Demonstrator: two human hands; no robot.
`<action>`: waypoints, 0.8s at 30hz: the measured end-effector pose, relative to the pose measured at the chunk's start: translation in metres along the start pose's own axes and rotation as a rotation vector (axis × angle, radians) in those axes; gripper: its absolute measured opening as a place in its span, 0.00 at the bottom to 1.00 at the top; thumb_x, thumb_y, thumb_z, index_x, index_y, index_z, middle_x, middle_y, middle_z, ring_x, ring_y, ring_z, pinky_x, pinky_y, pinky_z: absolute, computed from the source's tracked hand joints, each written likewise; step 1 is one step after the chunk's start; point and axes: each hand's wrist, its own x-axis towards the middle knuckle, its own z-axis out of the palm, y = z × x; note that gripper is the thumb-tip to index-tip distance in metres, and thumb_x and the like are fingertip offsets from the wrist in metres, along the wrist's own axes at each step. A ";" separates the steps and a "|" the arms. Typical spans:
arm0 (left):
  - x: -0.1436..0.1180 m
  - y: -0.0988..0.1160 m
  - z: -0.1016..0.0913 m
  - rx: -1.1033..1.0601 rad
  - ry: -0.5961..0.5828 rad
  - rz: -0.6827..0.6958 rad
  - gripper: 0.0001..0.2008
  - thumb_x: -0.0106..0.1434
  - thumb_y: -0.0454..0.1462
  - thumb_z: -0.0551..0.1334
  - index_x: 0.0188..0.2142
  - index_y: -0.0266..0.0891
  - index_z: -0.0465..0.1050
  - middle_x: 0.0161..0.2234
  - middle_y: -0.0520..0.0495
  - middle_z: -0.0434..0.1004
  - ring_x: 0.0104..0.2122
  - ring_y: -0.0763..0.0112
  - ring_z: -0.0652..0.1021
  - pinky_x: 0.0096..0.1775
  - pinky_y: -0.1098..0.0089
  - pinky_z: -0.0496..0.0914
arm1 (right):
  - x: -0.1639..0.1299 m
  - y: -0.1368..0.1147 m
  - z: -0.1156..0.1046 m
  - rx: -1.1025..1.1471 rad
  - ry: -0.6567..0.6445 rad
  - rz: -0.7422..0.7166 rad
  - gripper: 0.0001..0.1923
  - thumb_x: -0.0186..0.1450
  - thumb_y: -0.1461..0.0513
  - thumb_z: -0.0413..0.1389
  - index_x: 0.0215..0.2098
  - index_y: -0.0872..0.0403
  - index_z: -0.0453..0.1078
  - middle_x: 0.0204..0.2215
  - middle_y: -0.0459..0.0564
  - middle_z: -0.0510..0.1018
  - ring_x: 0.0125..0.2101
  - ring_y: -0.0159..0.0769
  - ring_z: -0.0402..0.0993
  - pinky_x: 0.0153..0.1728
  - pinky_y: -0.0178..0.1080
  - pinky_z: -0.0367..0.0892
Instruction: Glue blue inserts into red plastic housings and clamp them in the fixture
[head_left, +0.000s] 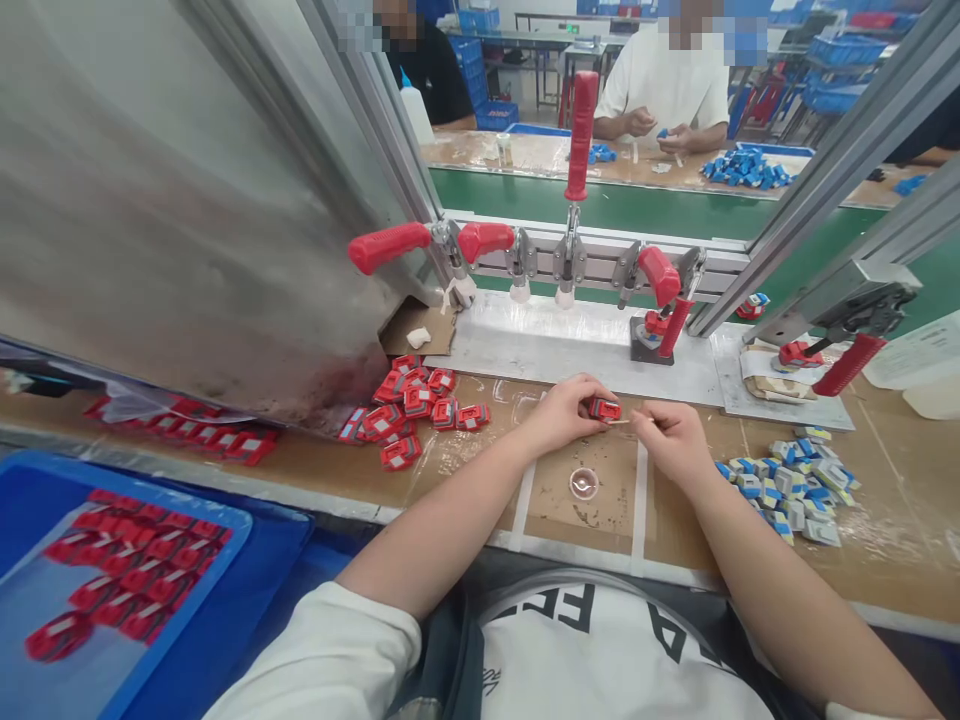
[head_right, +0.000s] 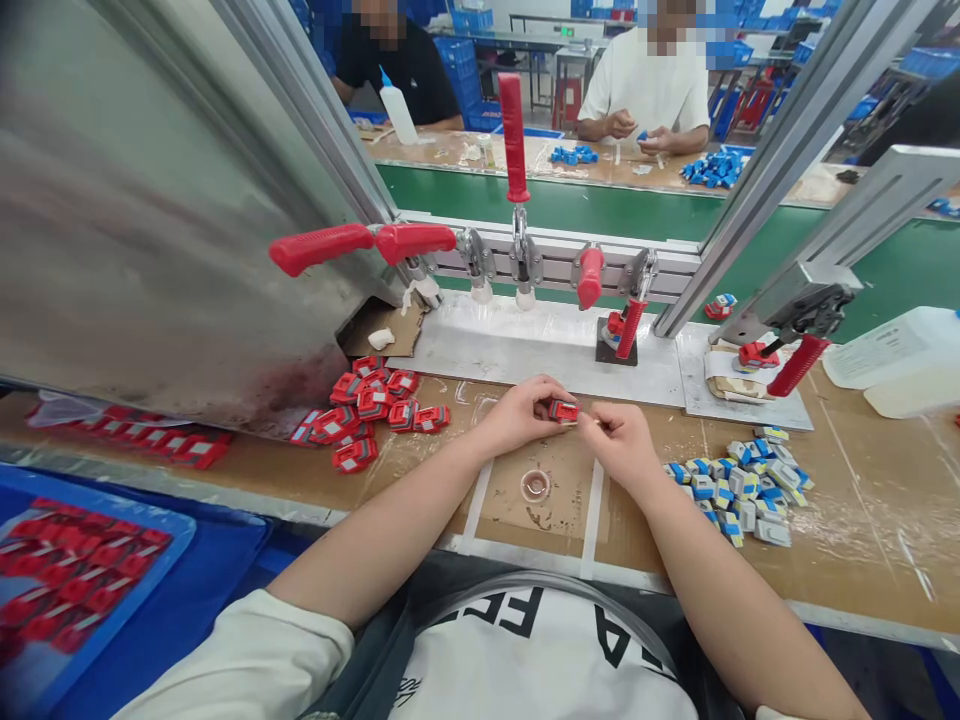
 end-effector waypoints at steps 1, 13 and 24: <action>0.000 0.001 0.000 0.003 -0.001 0.003 0.14 0.55 0.32 0.71 0.42 0.40 0.81 0.43 0.48 0.74 0.34 0.73 0.75 0.36 0.72 0.69 | 0.002 0.001 -0.001 -0.007 0.061 0.038 0.21 0.63 0.56 0.53 0.17 0.51 0.51 0.17 0.40 0.50 0.21 0.27 0.47 0.23 0.35 0.45; -0.001 0.005 0.001 0.066 0.000 0.019 0.14 0.55 0.31 0.70 0.42 0.40 0.80 0.43 0.48 0.75 0.33 0.74 0.75 0.36 0.71 0.70 | 0.007 0.008 0.008 -0.042 0.053 0.100 0.20 0.62 0.53 0.52 0.18 0.51 0.52 0.18 0.40 0.52 0.22 0.28 0.49 0.24 0.35 0.47; -0.001 0.003 0.000 0.063 -0.013 0.009 0.13 0.56 0.33 0.71 0.43 0.40 0.81 0.44 0.47 0.75 0.35 0.72 0.76 0.38 0.71 0.71 | 0.007 0.008 -0.001 -0.087 0.031 0.126 0.18 0.59 0.57 0.52 0.17 0.50 0.48 0.17 0.40 0.48 0.22 0.27 0.45 0.23 0.35 0.43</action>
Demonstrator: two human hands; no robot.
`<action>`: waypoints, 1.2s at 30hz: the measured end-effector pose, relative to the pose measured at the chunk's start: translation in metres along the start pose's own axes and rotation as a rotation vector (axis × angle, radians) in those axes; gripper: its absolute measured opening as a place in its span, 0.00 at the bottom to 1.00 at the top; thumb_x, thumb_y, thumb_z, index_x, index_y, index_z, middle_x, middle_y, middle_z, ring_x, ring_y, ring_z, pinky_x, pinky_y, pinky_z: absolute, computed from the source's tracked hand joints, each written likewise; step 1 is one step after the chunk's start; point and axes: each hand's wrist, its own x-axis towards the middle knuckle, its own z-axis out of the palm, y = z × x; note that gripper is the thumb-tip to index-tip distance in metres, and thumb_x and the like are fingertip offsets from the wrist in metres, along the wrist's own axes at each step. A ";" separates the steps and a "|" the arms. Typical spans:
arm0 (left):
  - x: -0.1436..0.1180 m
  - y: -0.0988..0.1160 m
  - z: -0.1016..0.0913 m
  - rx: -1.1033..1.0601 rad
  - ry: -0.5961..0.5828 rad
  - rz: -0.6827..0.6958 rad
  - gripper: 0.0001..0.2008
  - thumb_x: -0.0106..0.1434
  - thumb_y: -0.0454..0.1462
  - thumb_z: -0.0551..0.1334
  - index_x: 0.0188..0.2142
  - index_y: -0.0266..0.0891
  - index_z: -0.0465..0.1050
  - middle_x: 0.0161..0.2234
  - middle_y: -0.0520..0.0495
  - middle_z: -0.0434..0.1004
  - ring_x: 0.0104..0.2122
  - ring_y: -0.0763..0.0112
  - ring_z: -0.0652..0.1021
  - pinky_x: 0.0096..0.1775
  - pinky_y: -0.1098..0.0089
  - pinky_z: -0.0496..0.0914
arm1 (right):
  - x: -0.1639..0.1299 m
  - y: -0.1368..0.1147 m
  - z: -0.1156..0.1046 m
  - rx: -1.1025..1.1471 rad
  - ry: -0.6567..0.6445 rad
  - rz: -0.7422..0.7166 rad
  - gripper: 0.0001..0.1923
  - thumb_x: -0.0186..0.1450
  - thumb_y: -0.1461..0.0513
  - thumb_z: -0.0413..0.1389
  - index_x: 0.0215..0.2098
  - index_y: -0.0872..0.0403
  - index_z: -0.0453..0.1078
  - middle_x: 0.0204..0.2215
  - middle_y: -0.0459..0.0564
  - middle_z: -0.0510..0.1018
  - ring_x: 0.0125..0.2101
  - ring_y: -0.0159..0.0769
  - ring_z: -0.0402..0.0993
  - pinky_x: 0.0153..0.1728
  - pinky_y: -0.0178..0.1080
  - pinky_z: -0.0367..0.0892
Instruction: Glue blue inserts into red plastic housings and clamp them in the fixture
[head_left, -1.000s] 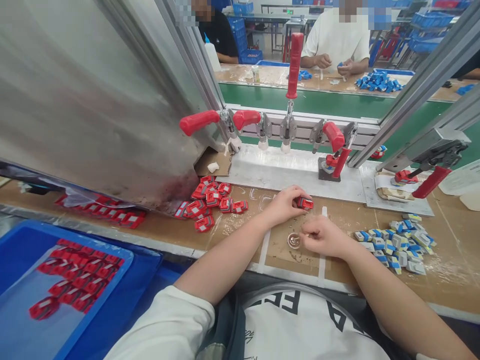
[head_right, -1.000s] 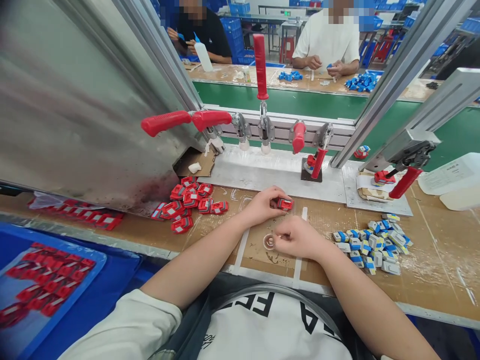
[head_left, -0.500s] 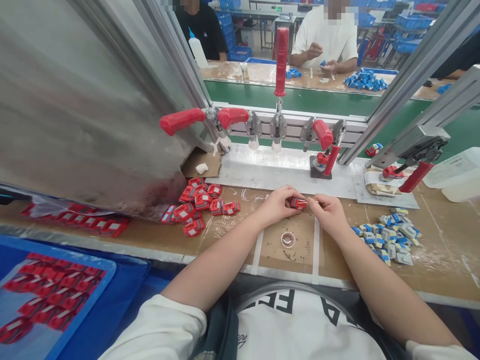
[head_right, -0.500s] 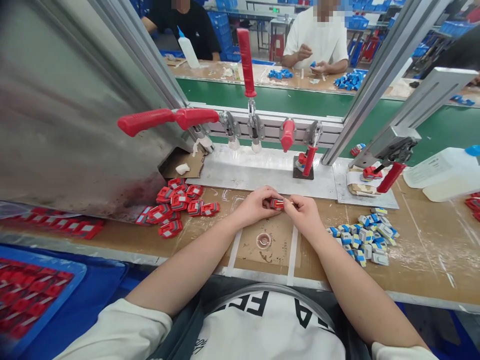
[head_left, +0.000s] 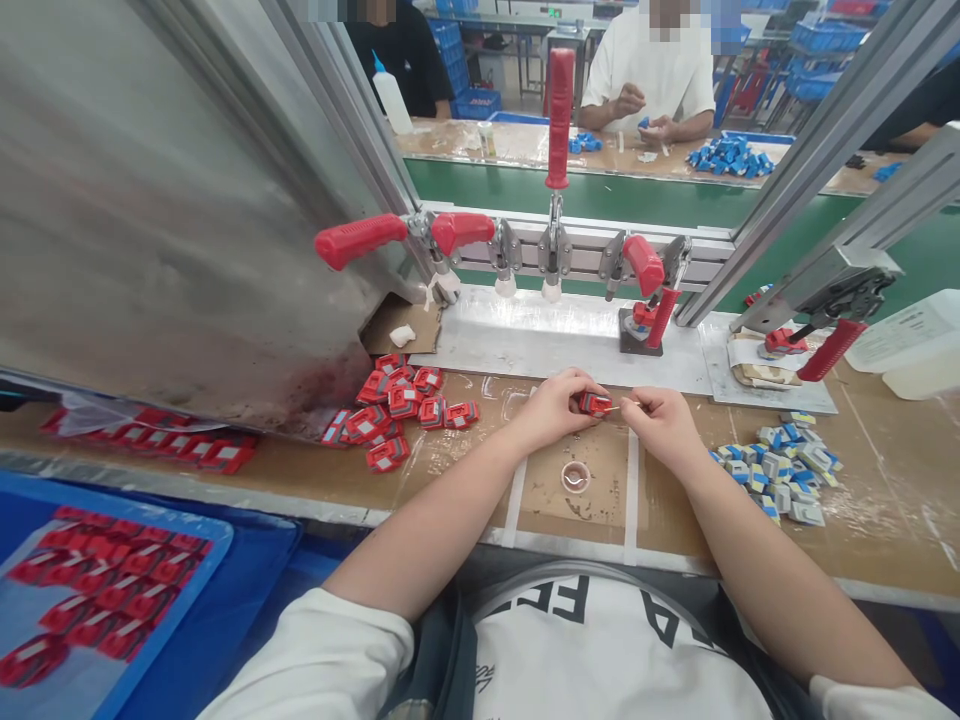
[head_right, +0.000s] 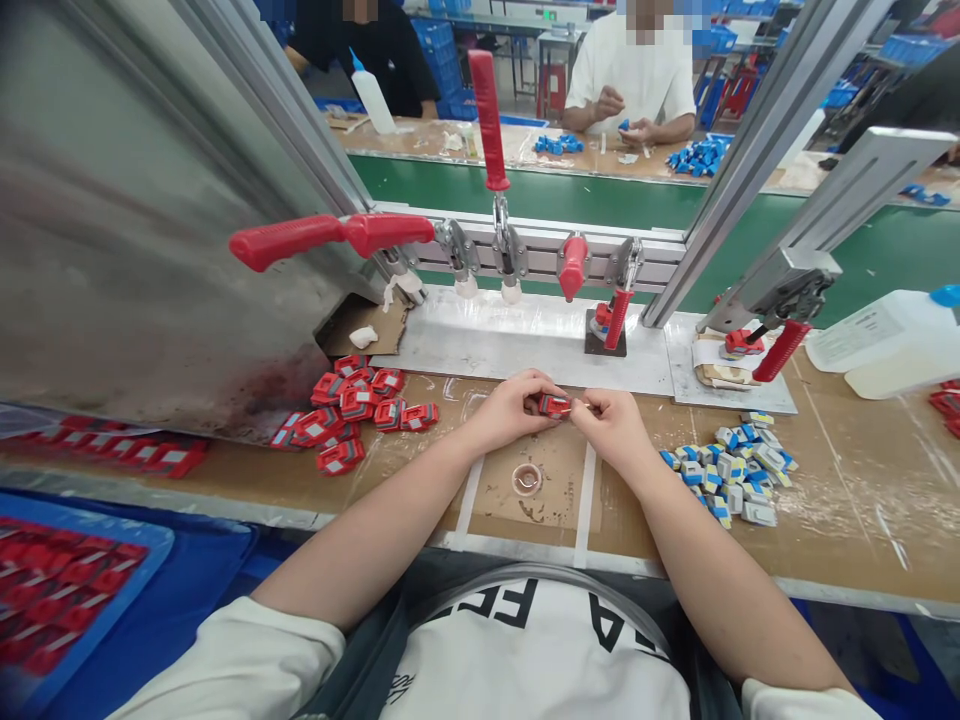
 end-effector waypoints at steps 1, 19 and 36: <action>0.000 0.000 0.000 -0.004 -0.001 -0.003 0.14 0.56 0.33 0.71 0.43 0.40 0.81 0.44 0.47 0.75 0.35 0.72 0.76 0.38 0.71 0.71 | 0.000 0.000 -0.002 -0.012 0.003 0.006 0.18 0.59 0.57 0.52 0.18 0.50 0.47 0.18 0.40 0.48 0.22 0.27 0.45 0.23 0.35 0.43; 0.003 -0.003 -0.004 -0.236 0.089 -0.131 0.33 0.54 0.41 0.74 0.59 0.43 0.73 0.48 0.45 0.77 0.39 0.66 0.81 0.46 0.62 0.77 | -0.030 -0.037 -0.023 -0.730 -0.357 -0.368 0.25 0.73 0.45 0.54 0.26 0.53 0.69 0.22 0.50 0.75 0.22 0.33 0.62 0.26 0.39 0.43; 0.002 0.013 -0.002 -0.516 0.059 -0.090 0.29 0.57 0.45 0.74 0.57 0.44 0.75 0.54 0.42 0.79 0.50 0.59 0.81 0.55 0.57 0.74 | -0.048 0.047 -0.162 -0.855 -0.130 -0.016 0.16 0.74 0.50 0.50 0.44 0.51 0.74 0.41 0.53 0.78 0.35 0.39 0.77 0.34 0.39 0.68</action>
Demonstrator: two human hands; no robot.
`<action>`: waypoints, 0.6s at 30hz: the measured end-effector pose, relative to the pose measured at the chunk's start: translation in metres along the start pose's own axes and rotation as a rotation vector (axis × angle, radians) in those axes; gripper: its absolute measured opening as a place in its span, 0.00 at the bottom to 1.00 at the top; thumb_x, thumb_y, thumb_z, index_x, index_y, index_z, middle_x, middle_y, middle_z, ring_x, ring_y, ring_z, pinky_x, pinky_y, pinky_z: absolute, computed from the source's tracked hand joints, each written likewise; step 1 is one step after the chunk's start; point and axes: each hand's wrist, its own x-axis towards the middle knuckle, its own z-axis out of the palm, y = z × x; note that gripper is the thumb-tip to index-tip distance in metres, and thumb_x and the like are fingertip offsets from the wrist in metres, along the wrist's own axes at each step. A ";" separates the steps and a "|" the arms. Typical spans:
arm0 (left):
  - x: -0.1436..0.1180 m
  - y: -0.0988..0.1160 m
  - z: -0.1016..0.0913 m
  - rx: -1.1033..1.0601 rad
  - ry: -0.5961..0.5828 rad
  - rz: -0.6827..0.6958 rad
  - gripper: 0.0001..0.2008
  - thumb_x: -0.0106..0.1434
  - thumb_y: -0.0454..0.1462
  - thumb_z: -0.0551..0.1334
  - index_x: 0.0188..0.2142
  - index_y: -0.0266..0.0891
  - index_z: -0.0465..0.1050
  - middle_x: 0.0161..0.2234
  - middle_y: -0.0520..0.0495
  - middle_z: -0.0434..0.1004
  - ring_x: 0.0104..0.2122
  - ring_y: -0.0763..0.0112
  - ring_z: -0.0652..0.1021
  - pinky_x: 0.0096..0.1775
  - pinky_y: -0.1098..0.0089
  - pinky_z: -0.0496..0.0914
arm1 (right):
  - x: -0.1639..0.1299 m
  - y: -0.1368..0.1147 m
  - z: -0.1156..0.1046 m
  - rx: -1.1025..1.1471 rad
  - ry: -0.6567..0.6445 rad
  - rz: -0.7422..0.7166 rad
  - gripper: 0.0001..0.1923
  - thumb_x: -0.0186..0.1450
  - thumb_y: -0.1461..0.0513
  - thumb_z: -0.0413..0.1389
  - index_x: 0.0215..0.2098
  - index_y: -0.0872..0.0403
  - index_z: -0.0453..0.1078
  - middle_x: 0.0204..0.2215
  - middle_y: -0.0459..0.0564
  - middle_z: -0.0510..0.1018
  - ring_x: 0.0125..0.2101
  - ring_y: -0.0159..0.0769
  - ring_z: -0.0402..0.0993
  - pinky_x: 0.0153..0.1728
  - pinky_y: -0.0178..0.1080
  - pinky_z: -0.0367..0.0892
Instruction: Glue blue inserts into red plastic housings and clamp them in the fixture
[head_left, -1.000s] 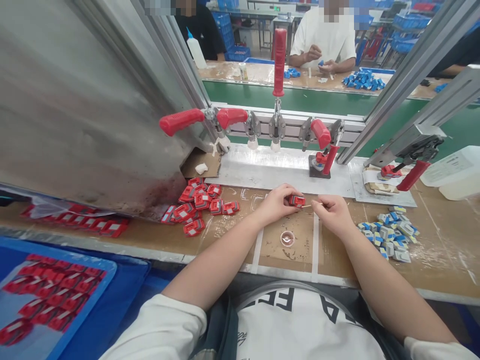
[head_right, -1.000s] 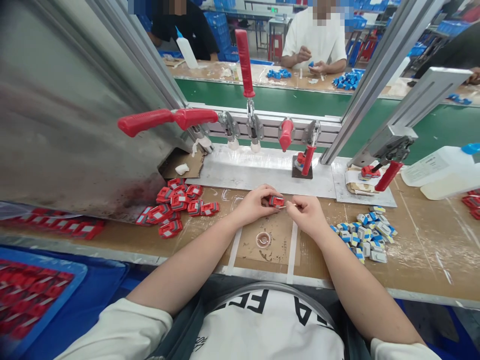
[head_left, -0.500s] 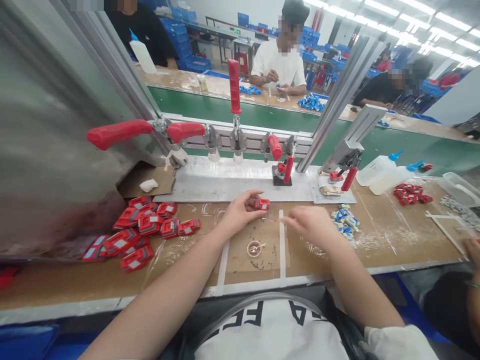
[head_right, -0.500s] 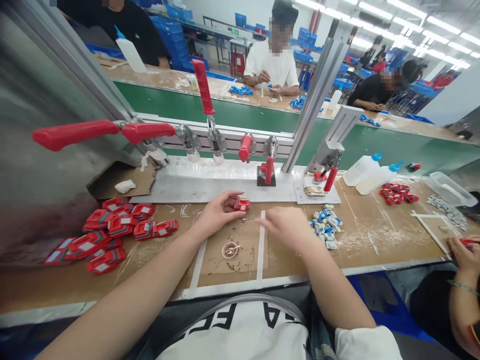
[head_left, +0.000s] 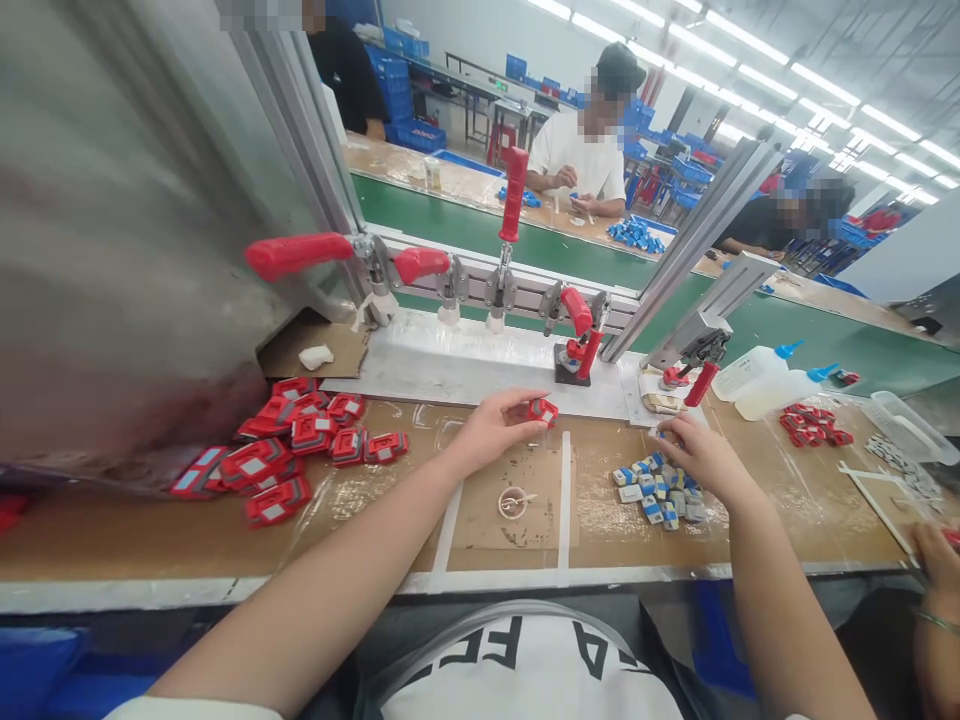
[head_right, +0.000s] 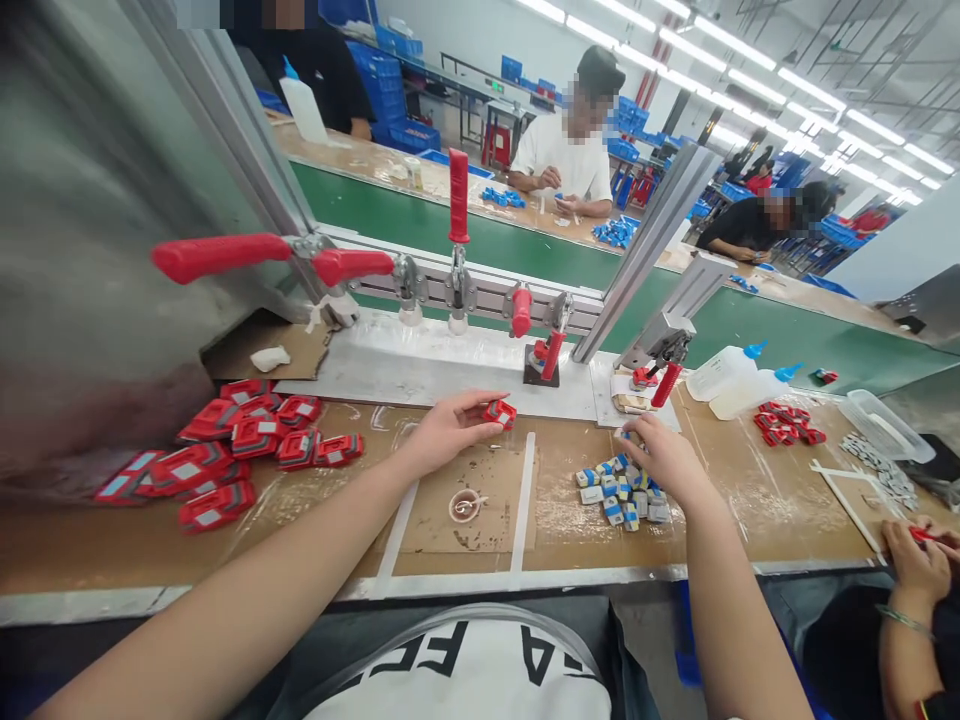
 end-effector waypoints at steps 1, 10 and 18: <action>0.000 0.000 0.000 -0.054 -0.025 -0.016 0.31 0.57 0.45 0.74 0.58 0.44 0.74 0.54 0.41 0.79 0.50 0.58 0.81 0.54 0.58 0.75 | 0.003 -0.010 0.000 0.038 0.053 -0.072 0.15 0.75 0.51 0.50 0.46 0.51 0.73 0.41 0.53 0.77 0.34 0.38 0.76 0.33 0.39 0.69; -0.010 0.008 -0.007 -0.443 -0.361 -0.281 0.28 0.62 0.49 0.71 0.58 0.43 0.73 0.42 0.42 0.81 0.36 0.69 0.81 0.36 0.70 0.74 | 0.044 -0.111 -0.003 -0.054 0.419 -0.860 0.10 0.75 0.62 0.53 0.53 0.54 0.71 0.38 0.53 0.80 0.35 0.35 0.77 0.33 0.36 0.65; -0.011 0.005 -0.009 -0.496 -0.420 -0.302 0.27 0.60 0.48 0.73 0.55 0.41 0.76 0.37 0.45 0.80 0.30 0.72 0.79 0.35 0.70 0.73 | 0.056 -0.121 -0.013 -0.195 0.378 -1.107 0.10 0.75 0.65 0.52 0.53 0.57 0.72 0.39 0.53 0.83 0.38 0.36 0.78 0.31 0.37 0.65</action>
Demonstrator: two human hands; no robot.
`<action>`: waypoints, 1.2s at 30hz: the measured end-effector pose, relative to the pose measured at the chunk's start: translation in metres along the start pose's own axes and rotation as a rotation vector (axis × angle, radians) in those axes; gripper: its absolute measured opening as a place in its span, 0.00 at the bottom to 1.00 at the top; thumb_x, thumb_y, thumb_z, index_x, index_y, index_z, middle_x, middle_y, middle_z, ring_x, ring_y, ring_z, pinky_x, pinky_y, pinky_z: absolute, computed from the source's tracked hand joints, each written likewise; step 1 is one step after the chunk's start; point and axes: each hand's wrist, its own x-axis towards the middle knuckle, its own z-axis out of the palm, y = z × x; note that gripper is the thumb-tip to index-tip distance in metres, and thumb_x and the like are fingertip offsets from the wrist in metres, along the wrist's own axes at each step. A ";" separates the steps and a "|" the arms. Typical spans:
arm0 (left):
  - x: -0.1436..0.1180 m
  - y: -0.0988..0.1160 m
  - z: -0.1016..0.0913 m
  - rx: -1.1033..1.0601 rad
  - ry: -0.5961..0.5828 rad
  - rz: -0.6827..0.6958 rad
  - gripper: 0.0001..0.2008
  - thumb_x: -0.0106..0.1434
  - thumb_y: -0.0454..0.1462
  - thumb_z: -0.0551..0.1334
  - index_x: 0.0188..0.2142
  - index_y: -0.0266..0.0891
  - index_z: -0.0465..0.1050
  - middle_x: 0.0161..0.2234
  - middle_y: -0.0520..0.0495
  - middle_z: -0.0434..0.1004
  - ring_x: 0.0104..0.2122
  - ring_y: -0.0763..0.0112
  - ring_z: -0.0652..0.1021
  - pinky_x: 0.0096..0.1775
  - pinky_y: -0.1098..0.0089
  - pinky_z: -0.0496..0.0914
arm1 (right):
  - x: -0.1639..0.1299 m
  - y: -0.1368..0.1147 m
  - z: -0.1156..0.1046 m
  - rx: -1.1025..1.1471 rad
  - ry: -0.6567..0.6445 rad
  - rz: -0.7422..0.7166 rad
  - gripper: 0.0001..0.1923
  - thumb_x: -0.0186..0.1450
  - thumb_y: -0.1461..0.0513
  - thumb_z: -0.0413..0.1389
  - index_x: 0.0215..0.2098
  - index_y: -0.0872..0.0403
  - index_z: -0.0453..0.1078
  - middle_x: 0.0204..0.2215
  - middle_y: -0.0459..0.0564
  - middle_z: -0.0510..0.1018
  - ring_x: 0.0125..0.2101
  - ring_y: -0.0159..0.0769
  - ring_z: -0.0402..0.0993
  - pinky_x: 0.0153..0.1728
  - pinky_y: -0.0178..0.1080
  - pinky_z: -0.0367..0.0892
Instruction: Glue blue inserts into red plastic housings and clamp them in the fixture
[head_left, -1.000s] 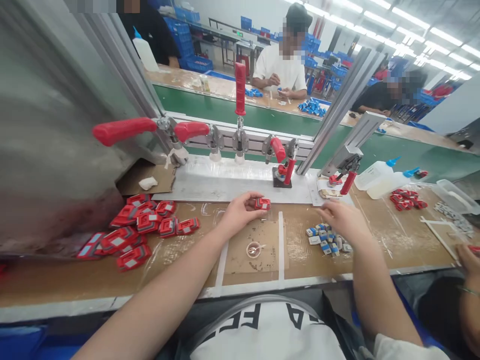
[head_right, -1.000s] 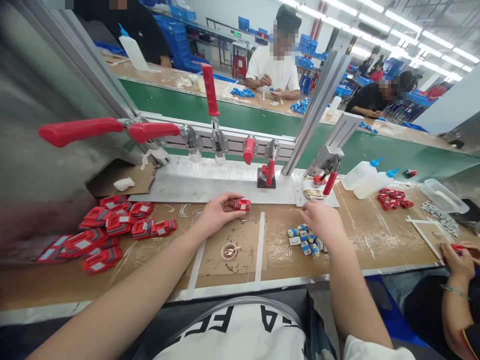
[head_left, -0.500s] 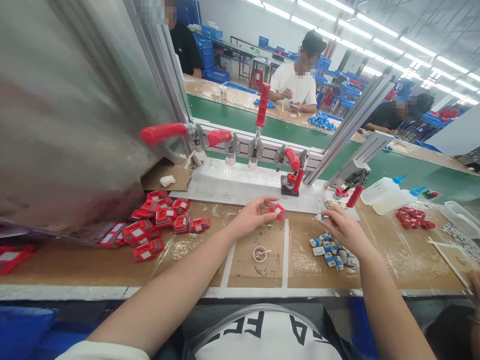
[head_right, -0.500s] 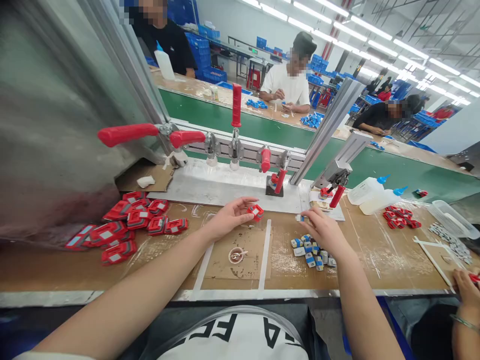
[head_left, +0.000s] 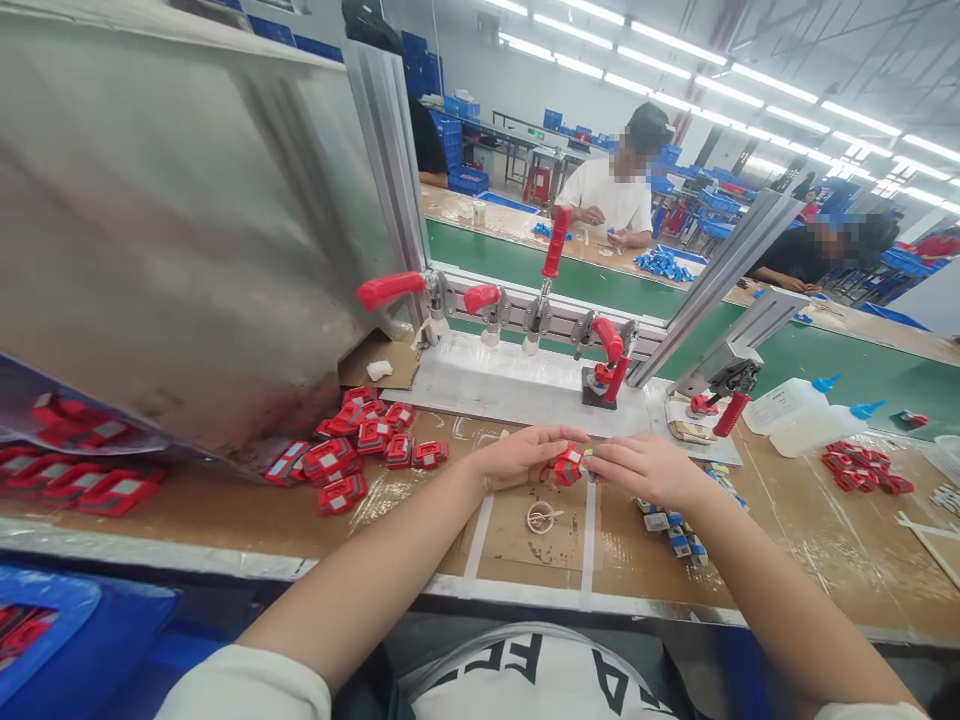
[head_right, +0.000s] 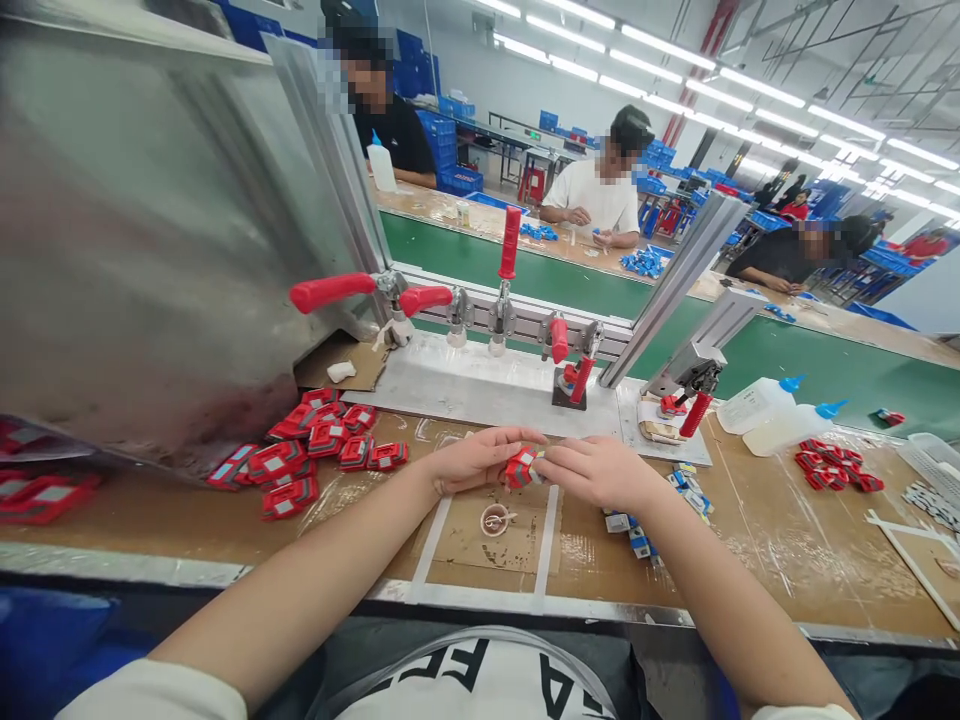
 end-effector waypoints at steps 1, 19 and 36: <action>0.000 0.000 0.000 -0.012 -0.008 0.000 0.27 0.60 0.48 0.73 0.55 0.41 0.76 0.36 0.45 0.80 0.31 0.73 0.79 0.35 0.71 0.73 | 0.000 0.000 0.000 -0.001 -0.006 -0.023 0.10 0.75 0.66 0.52 0.53 0.57 0.72 0.39 0.53 0.83 0.39 0.37 0.78 0.31 0.37 0.66; 0.015 -0.009 0.007 0.224 0.384 0.298 0.34 0.56 0.49 0.75 0.57 0.41 0.67 0.39 0.45 0.82 0.34 0.66 0.82 0.38 0.66 0.76 | 0.008 -0.026 0.068 0.635 0.312 0.980 0.24 0.69 0.49 0.60 0.58 0.50 0.67 0.47 0.58 0.82 0.44 0.48 0.82 0.41 0.48 0.79; 0.051 0.020 -0.005 0.615 0.532 0.249 0.24 0.55 0.43 0.75 0.48 0.39 0.75 0.41 0.44 0.82 0.27 0.72 0.81 0.30 0.72 0.74 | -0.018 0.047 0.072 0.818 0.604 1.422 0.28 0.60 0.36 0.57 0.30 0.49 0.61 0.22 0.42 0.70 0.22 0.32 0.59 0.25 0.37 0.55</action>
